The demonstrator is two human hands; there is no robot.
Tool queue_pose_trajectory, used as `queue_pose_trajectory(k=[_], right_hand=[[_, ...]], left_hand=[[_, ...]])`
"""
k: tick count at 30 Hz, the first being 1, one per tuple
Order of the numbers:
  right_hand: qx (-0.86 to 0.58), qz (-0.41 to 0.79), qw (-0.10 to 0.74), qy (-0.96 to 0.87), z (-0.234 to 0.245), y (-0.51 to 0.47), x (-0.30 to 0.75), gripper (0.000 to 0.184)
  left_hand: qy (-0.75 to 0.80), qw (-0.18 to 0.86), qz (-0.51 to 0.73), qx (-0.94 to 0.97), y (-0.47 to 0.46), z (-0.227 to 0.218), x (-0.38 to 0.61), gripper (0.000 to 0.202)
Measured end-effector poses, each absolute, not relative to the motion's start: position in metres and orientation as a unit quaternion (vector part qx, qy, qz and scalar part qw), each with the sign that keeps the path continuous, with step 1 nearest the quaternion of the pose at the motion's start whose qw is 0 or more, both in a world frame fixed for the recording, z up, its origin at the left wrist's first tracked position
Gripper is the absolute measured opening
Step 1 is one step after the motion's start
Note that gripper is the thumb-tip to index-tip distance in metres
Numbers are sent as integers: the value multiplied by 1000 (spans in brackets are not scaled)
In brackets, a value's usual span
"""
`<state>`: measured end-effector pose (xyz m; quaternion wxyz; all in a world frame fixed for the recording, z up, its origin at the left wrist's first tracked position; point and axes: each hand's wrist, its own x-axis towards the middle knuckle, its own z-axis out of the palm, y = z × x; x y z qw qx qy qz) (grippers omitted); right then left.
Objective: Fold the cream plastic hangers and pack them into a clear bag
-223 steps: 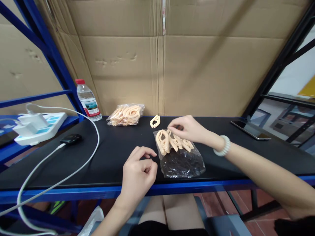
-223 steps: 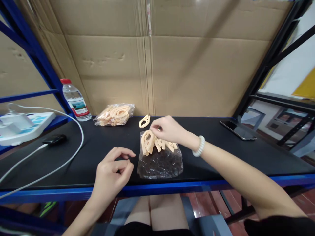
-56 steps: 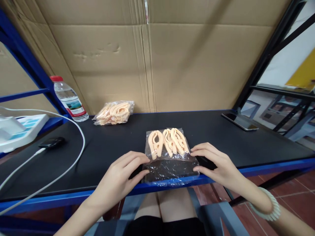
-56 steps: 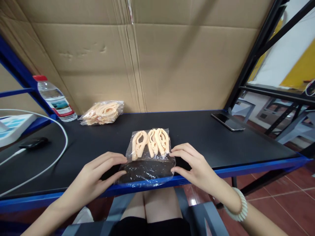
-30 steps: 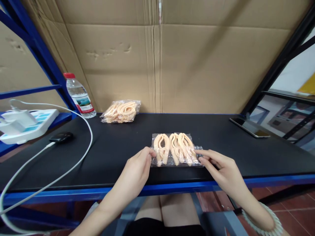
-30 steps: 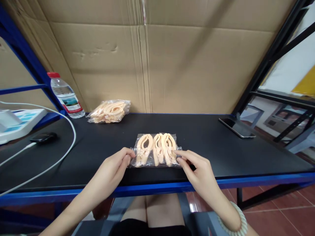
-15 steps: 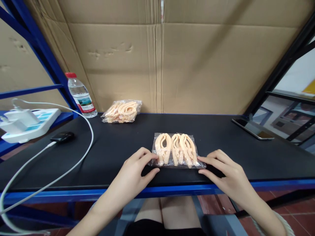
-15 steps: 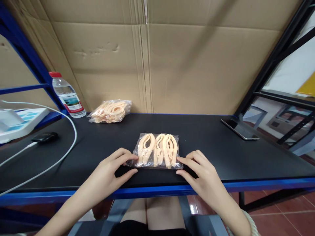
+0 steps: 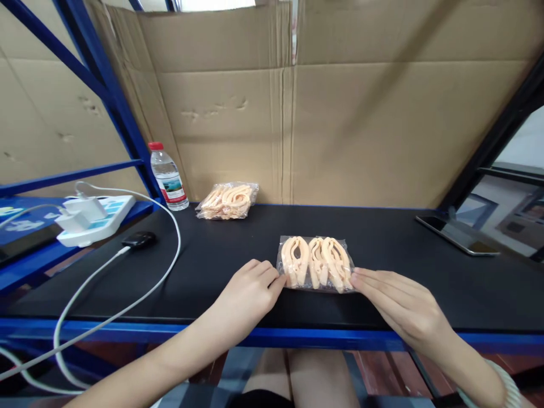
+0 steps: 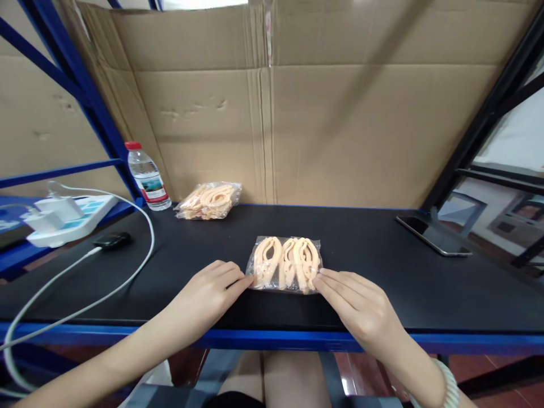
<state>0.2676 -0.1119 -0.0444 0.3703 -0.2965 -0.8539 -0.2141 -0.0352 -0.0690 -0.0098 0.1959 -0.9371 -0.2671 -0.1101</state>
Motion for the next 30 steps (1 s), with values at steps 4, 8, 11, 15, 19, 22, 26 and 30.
queue_pose_trajectory(k=[4, 8, 11, 15, 19, 22, 26, 30], right_hand=[[-308, -214, 413, -830, -21, -106, 262, 44], [-322, -153, 453, -818, 19, -90, 251, 24], [-358, -20, 454, -816, 50, -65, 238, 15], [-361, 263, 431, -784, 76, -17, 207, 14], [-394, 498, 452, -627, 88, 34, 163, 4], [-410, 541, 476, -559, 98, 77, 125, 17], [-429, 549, 488, -527, 113, 140, 77, 8], [-467, 529, 511, -491, 106, 186, 41, 30]], left_hand=[[-282, 157, -161, -933, -67, 8, -45, 22], [-301, 47, -276, -912, -63, 38, -62, 23], [-324, 9, -317, -891, -55, 63, -78, 21], [-405, -87, -334, -847, -33, 83, -98, 21], [-495, -220, -416, -731, 5, 90, -117, 19], [-541, -186, -457, -681, 50, 99, -132, 23], [-599, -125, -484, -626, 125, 120, -153, 24], [-649, -121, -467, -589, 185, 119, -166, 33]])
